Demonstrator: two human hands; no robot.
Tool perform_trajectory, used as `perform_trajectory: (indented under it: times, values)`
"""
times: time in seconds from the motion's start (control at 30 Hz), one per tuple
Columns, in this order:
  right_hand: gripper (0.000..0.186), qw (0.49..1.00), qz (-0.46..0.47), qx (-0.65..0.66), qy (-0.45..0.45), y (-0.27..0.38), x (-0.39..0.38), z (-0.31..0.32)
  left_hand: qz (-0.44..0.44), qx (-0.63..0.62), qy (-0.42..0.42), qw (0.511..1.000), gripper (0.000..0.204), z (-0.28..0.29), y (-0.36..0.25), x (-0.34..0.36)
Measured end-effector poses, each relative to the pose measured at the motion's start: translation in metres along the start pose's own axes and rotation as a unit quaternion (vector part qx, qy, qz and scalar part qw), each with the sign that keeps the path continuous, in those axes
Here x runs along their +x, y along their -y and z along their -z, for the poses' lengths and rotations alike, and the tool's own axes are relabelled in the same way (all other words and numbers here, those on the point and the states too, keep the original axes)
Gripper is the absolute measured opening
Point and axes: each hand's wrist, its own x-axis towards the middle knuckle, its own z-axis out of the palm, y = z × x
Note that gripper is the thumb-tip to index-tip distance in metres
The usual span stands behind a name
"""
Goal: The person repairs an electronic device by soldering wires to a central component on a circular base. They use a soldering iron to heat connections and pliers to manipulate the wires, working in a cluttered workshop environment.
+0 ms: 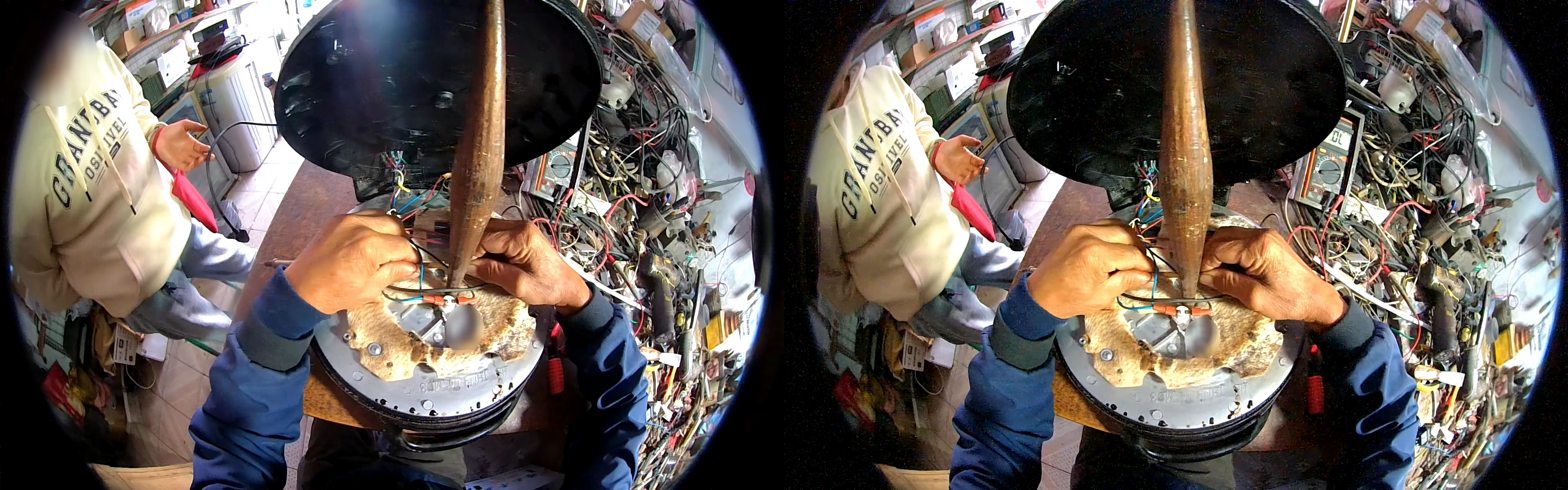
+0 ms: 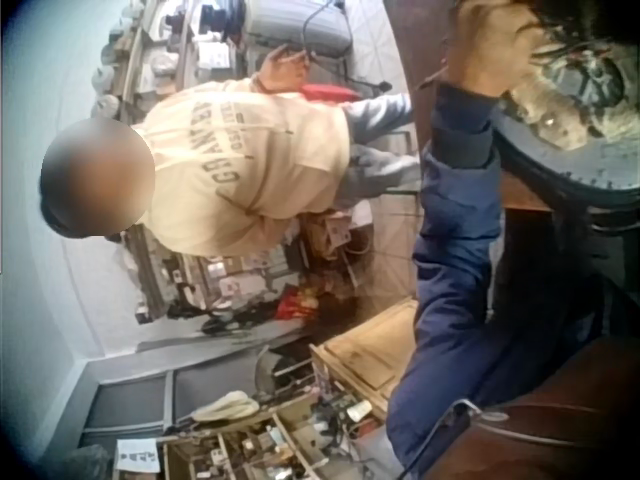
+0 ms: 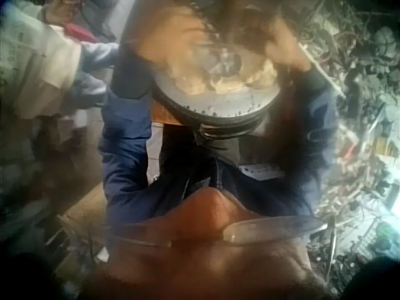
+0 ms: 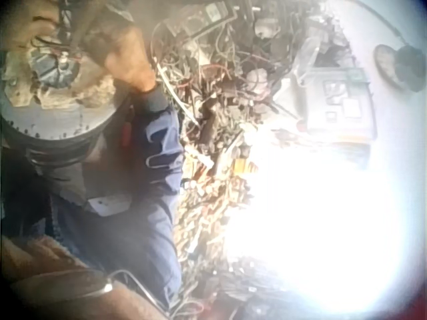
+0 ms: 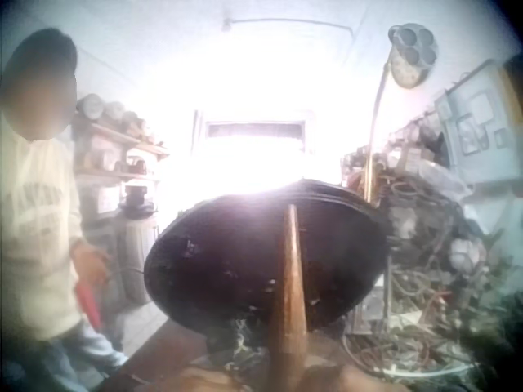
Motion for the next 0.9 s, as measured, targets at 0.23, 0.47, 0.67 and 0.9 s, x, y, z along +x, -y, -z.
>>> perform_trajectory:
  times: [0.23, 0.47, 0.67, 0.9]
  values:
    - [0.006, 0.999, 0.006, 0.011, -0.035, -0.009, 0.000, -0.005, 0.012, 0.006, 0.002, 1.000, 0.014, 0.004, -0.003, -0.003]
    - [0.011, 0.999, -0.011, -0.020, -0.042, -0.006, -0.001, -0.012, 0.039, -0.004, -0.037, 0.999, 0.019, -0.008, -0.014, 0.002]
    - [0.023, 0.999, 0.006, -0.046, -0.004, -0.009, 0.004, -0.013, 0.063, -0.012, -0.010, 0.998, 0.015, -0.013, -0.016, 0.002]
    - [0.022, 0.999, 0.028, -0.020, -0.013, -0.007, 0.006, -0.013, 0.056, 0.001, -0.013, 0.998, 0.013, -0.013, -0.017, 0.003]
